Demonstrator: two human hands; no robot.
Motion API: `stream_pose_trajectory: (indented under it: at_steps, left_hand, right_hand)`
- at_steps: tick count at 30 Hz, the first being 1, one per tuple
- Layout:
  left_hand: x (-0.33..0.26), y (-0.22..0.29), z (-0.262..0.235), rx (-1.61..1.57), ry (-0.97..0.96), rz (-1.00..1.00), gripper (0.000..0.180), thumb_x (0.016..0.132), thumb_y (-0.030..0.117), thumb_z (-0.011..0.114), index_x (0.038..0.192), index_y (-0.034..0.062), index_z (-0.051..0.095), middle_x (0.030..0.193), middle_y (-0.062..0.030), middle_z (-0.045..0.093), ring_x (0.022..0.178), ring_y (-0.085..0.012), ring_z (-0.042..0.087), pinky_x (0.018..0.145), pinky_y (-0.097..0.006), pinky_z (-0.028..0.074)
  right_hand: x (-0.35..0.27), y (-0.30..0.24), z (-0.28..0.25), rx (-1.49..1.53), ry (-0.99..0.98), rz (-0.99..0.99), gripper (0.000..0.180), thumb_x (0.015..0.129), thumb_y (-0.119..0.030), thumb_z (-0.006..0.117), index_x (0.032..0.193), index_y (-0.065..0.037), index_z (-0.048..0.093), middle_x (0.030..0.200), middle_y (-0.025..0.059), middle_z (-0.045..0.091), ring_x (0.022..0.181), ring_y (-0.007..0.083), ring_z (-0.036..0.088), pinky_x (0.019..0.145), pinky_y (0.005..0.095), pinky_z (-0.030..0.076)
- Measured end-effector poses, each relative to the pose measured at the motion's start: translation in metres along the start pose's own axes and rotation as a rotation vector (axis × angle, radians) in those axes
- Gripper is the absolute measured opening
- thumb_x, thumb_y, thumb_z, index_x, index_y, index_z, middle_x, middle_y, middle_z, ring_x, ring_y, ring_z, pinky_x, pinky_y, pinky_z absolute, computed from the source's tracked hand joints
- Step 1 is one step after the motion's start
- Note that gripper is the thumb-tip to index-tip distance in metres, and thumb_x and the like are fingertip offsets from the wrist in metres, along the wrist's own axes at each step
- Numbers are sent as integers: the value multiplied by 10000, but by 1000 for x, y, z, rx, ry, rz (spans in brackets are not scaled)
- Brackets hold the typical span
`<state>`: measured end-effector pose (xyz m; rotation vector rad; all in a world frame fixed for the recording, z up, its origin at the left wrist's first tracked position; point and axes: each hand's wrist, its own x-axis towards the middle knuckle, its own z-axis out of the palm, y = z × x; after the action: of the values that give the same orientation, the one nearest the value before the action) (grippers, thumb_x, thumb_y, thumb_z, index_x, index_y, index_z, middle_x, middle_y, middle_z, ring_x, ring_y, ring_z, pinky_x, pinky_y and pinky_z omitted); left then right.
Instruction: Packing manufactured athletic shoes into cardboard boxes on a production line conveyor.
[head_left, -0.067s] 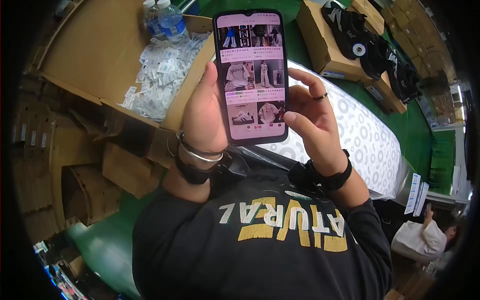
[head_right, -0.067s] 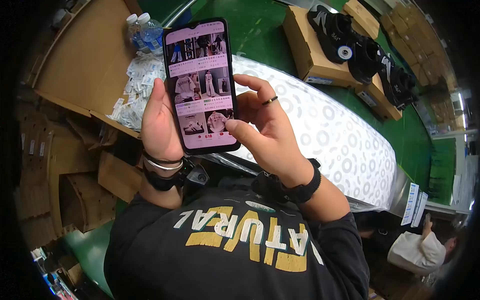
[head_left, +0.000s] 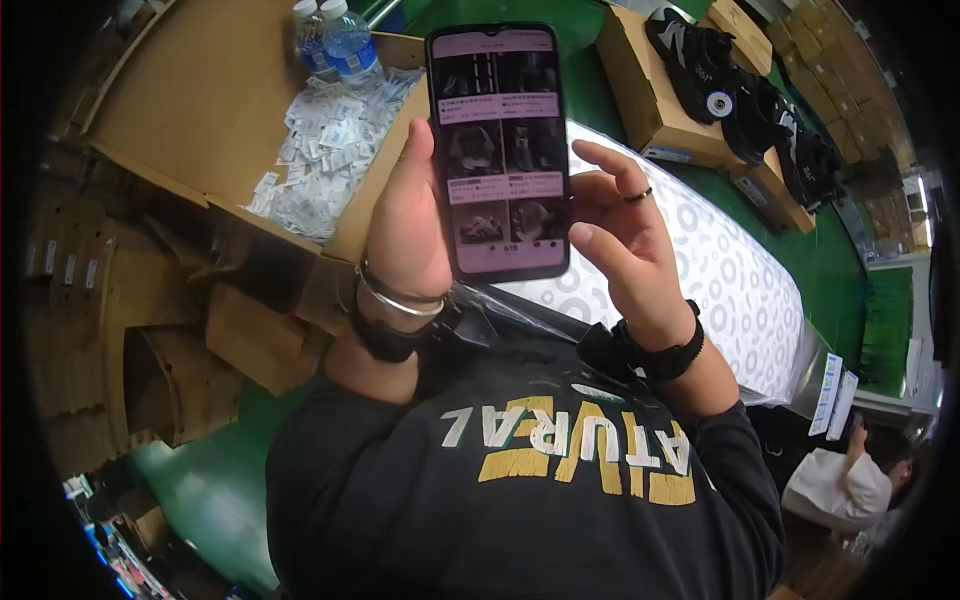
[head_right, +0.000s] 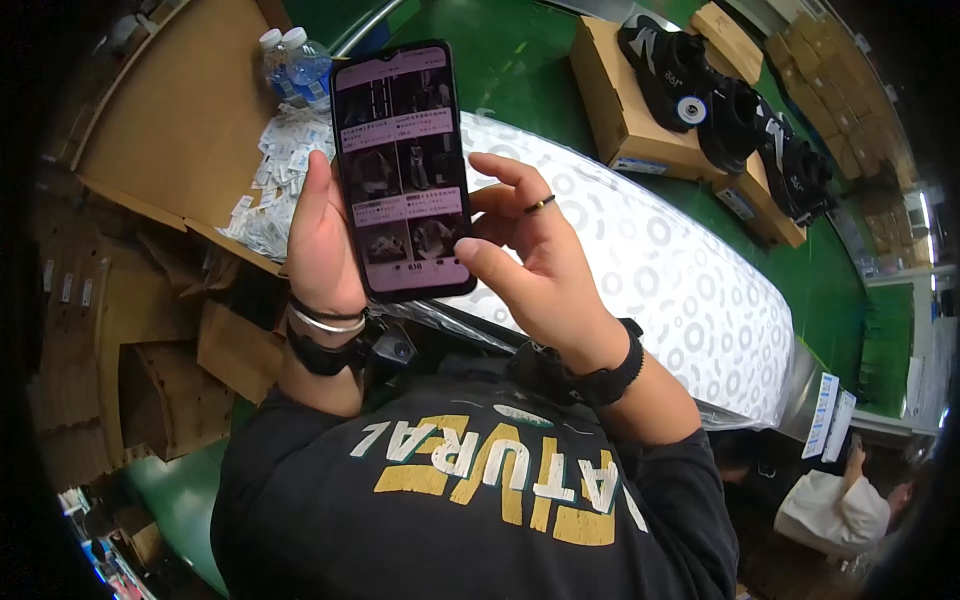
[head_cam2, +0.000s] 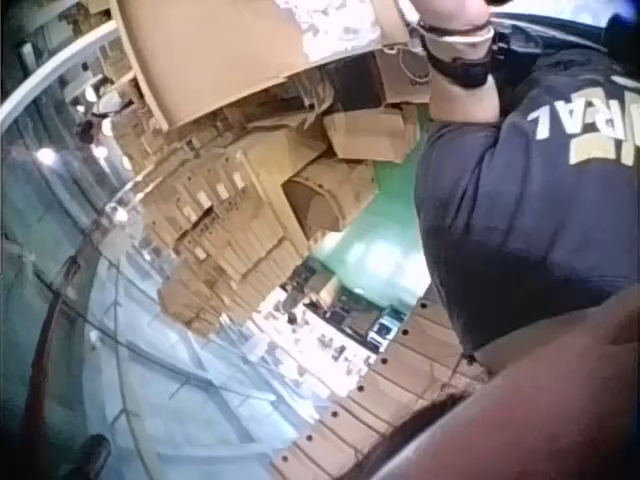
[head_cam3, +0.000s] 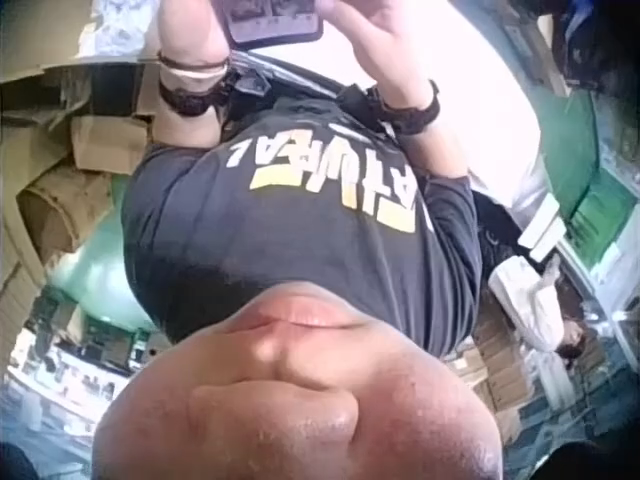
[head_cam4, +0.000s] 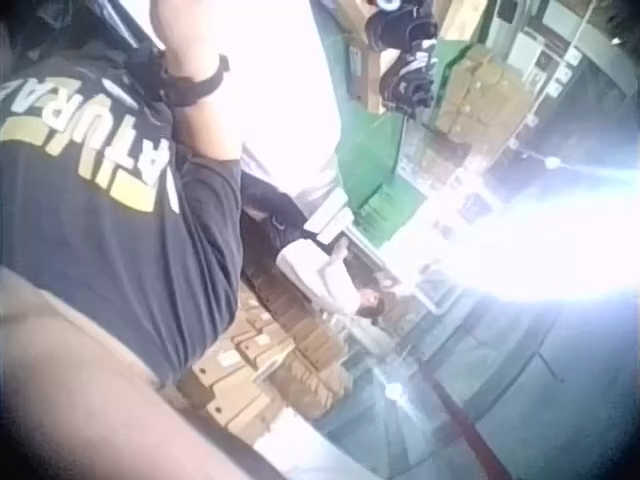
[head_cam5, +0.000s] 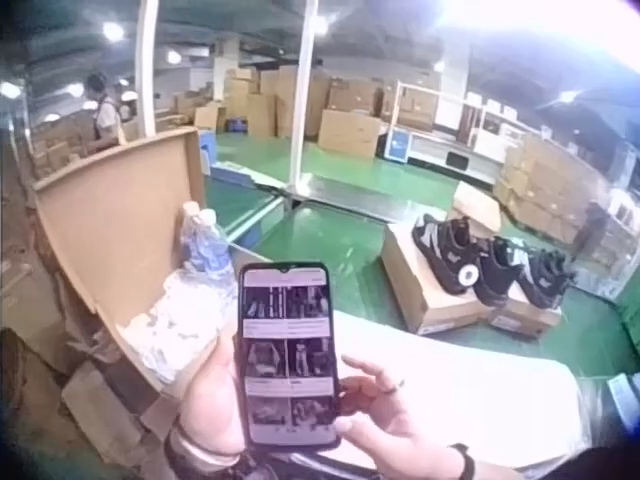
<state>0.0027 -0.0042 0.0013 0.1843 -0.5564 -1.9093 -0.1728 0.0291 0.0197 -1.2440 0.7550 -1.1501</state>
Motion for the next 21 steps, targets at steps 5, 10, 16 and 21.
stream_pose_trajectory:
  at_steps: [5, 10, 16, 21]
  left_hand:
    - [15, 66, -20, 263, 368, 248, 262, 855, 140, 515, 1080, 5, 505, 1039, -117, 587, 904, -232, 597, 791, -362, 507]
    - [34, 176, -105, 1034, 778, 466, 202, 775, -15, 518, 976, -34, 517, 865, -120, 595, 720, -228, 607, 604, -349, 517]
    - [33, 262, -323, 1598, 1253, -219, 417, 756, 195, 594, 1109, 9, 475, 1057, -180, 549, 760, -312, 569, 591, -471, 452]
    - [-90, 391, -362, 1339, 1445, -73, 306, 794, 279, 530, 1016, 75, 577, 981, -112, 585, 893, -246, 540, 775, -374, 425]
  right_hand:
    - [-14, -1, -39, -159, 69, -37, 361, 795, 18, 532, 1148, -17, 467, 963, 78, 560, 862, 122, 532, 783, 260, 429]
    - [-28, 13, -95, -153, 258, -23, 232, 819, -47, 510, 1045, 1, 530, 851, 67, 588, 785, 129, 550, 720, 242, 435]
    - [-36, 26, -128, -205, 325, 38, 214, 816, -49, 521, 1022, 7, 530, 853, 59, 580, 773, 118, 546, 699, 233, 440]
    - [-72, 31, -192, -178, 345, 42, 189, 808, -41, 545, 989, 9, 538, 841, 50, 568, 761, 106, 541, 700, 234, 456]
